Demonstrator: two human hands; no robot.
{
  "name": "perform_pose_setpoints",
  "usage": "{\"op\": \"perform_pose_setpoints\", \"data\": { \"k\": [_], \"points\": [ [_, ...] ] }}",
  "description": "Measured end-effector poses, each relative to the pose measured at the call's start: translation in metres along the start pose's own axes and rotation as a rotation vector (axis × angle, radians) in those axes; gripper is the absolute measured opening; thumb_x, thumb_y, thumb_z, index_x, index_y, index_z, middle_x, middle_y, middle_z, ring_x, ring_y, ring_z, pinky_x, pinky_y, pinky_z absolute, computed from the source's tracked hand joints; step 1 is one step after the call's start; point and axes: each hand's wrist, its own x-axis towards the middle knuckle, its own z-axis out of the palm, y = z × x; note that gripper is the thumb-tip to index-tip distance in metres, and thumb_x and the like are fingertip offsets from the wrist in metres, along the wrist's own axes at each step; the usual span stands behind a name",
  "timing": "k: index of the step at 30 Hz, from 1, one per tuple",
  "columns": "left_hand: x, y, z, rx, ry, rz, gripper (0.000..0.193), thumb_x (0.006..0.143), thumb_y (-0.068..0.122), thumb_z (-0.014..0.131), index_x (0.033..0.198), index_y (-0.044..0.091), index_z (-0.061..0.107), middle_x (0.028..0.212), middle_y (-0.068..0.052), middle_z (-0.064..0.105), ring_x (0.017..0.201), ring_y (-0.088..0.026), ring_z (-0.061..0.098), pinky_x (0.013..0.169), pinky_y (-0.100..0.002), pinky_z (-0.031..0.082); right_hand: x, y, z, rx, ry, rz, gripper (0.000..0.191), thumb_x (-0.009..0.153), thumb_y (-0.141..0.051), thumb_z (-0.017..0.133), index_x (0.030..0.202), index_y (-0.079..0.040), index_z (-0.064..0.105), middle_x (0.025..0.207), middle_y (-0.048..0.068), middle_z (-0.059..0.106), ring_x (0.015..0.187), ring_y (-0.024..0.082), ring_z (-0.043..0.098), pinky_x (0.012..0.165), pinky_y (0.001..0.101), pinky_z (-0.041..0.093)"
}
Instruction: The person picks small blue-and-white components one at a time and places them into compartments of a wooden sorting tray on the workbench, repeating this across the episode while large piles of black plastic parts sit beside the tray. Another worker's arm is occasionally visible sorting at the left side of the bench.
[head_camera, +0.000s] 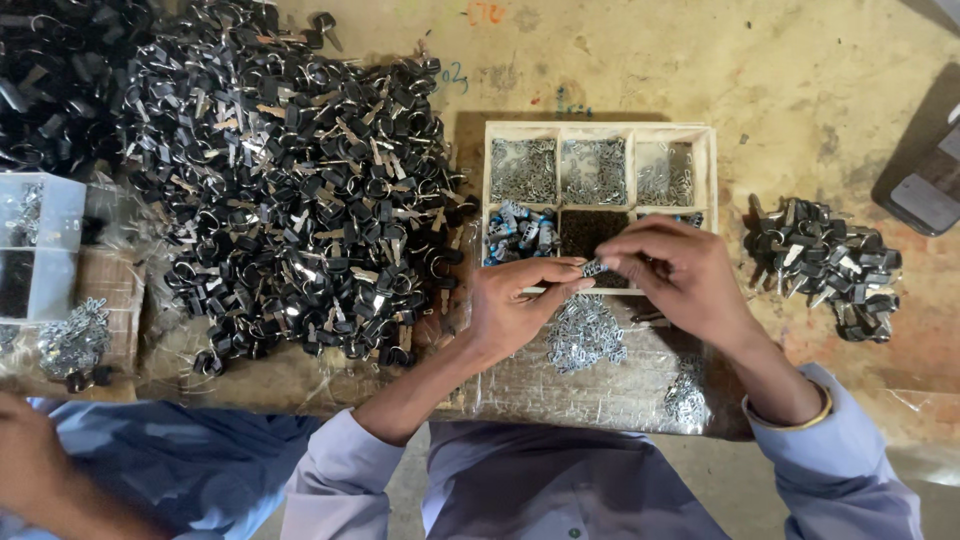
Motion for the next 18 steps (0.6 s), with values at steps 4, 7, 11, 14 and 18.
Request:
{"op": "perform_pose_setpoints", "data": {
  "k": [4, 7, 11, 14, 18],
  "points": [
    [0.001, 0.001, -0.002, -0.023, 0.024, 0.049, 0.016, 0.088, 0.006, 0.084, 0.102, 0.003, 0.078, 0.106, -0.013, 0.079, 0.095, -0.021, 0.080, 0.081, -0.029, 0.069, 0.010, 0.006, 0.003, -0.252, 0.188, -0.203, 0.016, 0.089, -0.007, 0.078, 0.105, -0.009, 0.077, 0.104, 0.007, 0.073, 0.083, 0.021, 0.071, 0.067, 0.0305, 0.056],
    [0.004, 0.001, -0.001, -0.038, 0.038, 0.033, 0.015, 0.088, 0.006, 0.085, 0.101, 0.003, 0.078, 0.103, -0.013, 0.079, 0.091, -0.020, 0.081, 0.077, -0.027, 0.070, 0.011, 0.009, -0.012, -0.476, 0.147, -0.315, 0.016, 0.086, -0.009, 0.081, 0.101, -0.010, 0.078, 0.095, 0.004, 0.075, 0.085, 0.025, 0.068, 0.075, 0.0374, 0.053],
    [0.006, 0.004, -0.002, -0.044, 0.061, -0.006, 0.014, 0.088, 0.005, 0.084, 0.100, 0.003, 0.078, 0.101, -0.012, 0.080, 0.088, -0.018, 0.080, 0.073, -0.026, 0.069, -0.012, 0.003, -0.040, -0.395, 0.102, -0.256, 0.015, 0.086, -0.016, 0.081, 0.100, -0.012, 0.078, 0.091, 0.004, 0.073, 0.081, 0.024, 0.064, 0.073, 0.0374, 0.051],
    [0.007, 0.009, -0.004, -0.047, 0.086, 0.012, 0.015, 0.087, 0.004, 0.085, 0.100, 0.003, 0.078, 0.100, -0.011, 0.080, 0.087, -0.018, 0.080, 0.074, -0.026, 0.068, -0.039, -0.002, -0.050, -0.510, -0.027, -0.240, 0.014, 0.081, -0.020, 0.079, 0.094, -0.014, 0.079, 0.084, 0.002, 0.071, 0.081, 0.023, 0.065, 0.074, 0.0385, 0.049],
    [0.010, 0.019, -0.009, -0.088, 0.079, -0.005, 0.016, 0.089, 0.004, 0.084, 0.104, 0.002, 0.076, 0.104, -0.011, 0.080, 0.092, -0.018, 0.080, 0.079, -0.026, 0.066, -0.070, 0.001, -0.031, -0.751, -0.095, -0.092, 0.019, 0.081, -0.028, 0.076, 0.095, -0.016, 0.079, 0.086, 0.002, 0.071, 0.084, 0.025, 0.067, 0.082, 0.0407, 0.046]
  ]
}}
